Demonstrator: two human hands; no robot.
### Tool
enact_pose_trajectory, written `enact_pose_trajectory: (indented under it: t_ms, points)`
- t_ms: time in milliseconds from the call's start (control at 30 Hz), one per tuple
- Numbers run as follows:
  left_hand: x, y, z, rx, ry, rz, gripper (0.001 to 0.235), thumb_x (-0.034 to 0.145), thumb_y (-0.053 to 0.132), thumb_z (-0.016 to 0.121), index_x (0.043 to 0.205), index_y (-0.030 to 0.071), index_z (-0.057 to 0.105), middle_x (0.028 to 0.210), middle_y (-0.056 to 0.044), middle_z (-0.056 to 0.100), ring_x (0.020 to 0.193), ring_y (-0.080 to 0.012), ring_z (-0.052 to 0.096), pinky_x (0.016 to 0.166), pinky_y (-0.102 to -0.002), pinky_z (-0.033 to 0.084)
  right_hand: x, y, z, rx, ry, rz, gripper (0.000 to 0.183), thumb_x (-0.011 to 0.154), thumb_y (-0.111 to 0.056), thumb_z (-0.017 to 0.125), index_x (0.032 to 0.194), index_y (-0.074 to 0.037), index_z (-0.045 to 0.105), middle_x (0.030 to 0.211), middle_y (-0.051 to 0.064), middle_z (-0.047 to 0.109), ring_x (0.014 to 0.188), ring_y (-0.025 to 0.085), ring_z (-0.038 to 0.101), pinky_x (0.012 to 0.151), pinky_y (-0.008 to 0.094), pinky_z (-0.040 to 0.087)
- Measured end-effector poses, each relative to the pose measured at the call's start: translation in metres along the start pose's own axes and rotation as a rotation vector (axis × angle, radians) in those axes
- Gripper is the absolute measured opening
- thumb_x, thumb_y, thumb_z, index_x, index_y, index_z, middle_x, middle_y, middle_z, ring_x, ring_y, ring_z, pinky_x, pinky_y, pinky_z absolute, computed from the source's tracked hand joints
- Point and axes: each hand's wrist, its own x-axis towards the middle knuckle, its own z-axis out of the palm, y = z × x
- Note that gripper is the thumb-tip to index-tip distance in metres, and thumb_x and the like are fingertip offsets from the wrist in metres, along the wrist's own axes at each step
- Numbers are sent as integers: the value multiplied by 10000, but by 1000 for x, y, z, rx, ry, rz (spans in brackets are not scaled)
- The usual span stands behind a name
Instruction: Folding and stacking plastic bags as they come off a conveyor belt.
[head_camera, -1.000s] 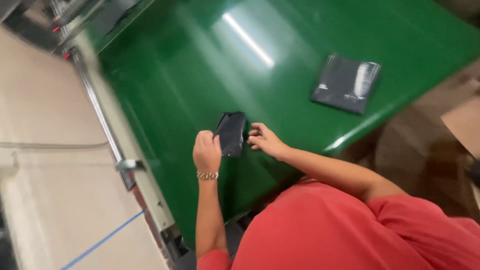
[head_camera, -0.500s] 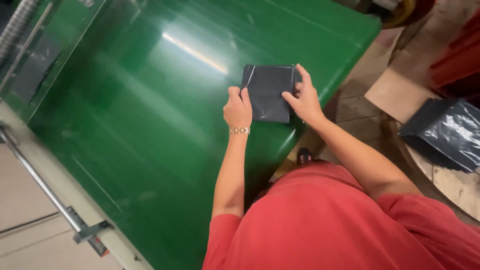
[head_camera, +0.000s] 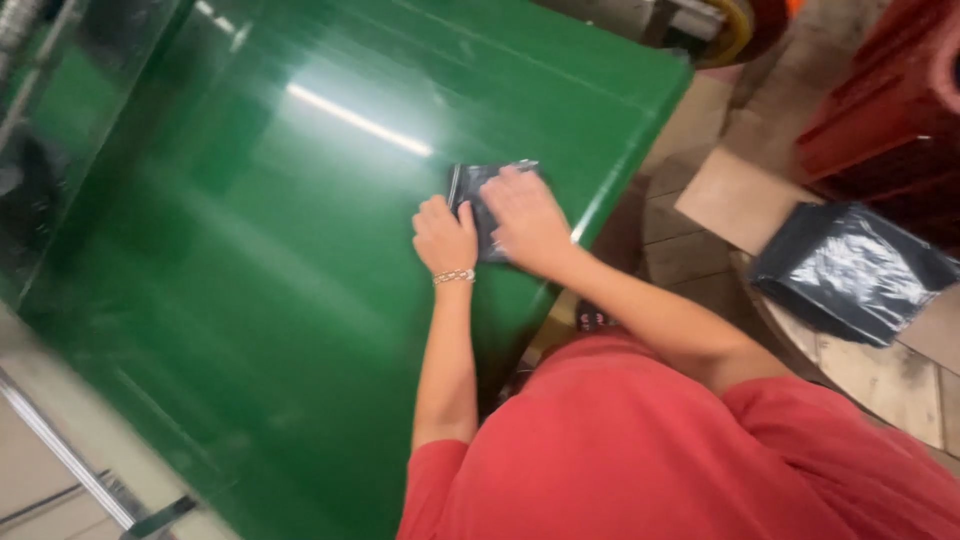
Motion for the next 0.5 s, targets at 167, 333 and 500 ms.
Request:
enact_pose_trajectory:
  t_ms: [167, 333, 500]
  points:
    - [8, -11, 19, -174, -160, 64, 552, 827, 494, 753, 1166, 87, 600, 997, -115, 602, 953, -354, 600, 716, -511, 573, -24, -5, 17, 136, 39, -119, 727, 869, -478, 632, 1362, 46, 526, 1438, 268, 495, 1404, 455, 393, 1159, 606, 266]
    - [22, -7, -21, -464, -162, 358, 248, 967, 271, 685, 1064, 73, 572, 922, -95, 496, 894, -368, 567, 810, -453, 483, -19, 2, 4, 274, -175, 43, 917, 884, -553, 615, 1554, -29, 273, 1555, 196, 376, 1475, 364, 346, 1217, 499, 287]
    - [24, 62, -105, -636, -305, 683, 287, 959, 298, 679, 1098, 67, 582, 1020, -95, 554, 981, -353, 591, 847, -428, 494, -21, 72, -92, 494, 73, 118, 899, 920, -624, 546, 1568, -64, 275, 1482, 152, 467, 1370, 364, 446, 1148, 517, 350]
